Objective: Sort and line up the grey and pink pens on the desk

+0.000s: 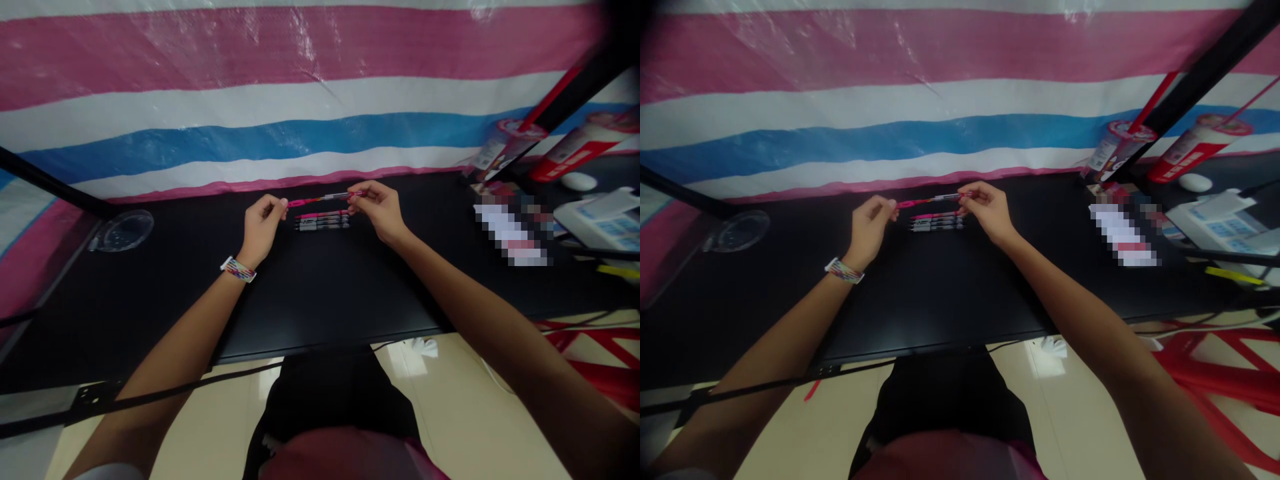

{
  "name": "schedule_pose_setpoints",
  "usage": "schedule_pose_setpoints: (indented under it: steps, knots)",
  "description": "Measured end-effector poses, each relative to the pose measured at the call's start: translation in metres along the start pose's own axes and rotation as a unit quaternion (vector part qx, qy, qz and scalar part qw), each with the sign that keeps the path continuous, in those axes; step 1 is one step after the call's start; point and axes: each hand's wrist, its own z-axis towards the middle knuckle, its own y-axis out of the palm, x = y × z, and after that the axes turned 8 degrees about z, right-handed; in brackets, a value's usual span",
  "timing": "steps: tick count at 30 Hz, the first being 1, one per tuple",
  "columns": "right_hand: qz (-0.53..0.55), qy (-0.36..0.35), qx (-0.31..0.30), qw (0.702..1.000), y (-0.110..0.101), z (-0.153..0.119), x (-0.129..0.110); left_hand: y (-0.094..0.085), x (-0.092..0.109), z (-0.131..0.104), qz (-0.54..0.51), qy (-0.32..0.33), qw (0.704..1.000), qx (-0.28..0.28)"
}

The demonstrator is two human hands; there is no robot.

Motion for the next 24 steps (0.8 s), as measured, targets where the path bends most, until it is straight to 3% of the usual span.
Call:
schedule_pose_setpoints:
  steps: [9, 16, 20, 24]
  knots:
    - [-0.035, -0.012, 0.038, 0.999, -0.002, 0.003, 0.001, -0.001, -0.003, -0.002, -0.011, -0.018, 1.0, -0.002]
    - [0.025, 0.058, -0.051, 0.997, 0.005, -0.006, -0.007, 0.003, 0.002, -0.007, 0.047, 0.03, 0.997, -0.047]
    - [0.047, 0.075, -0.045, 0.995, 0.007, -0.009, -0.01, 0.001, 0.008, -0.007, 0.088, 0.066, 0.993, -0.053]
    - [0.074, 0.108, -0.031, 0.991, 0.008, -0.009, -0.012, 0.002, 0.009, -0.007, 0.039, 0.076, 0.995, -0.048]
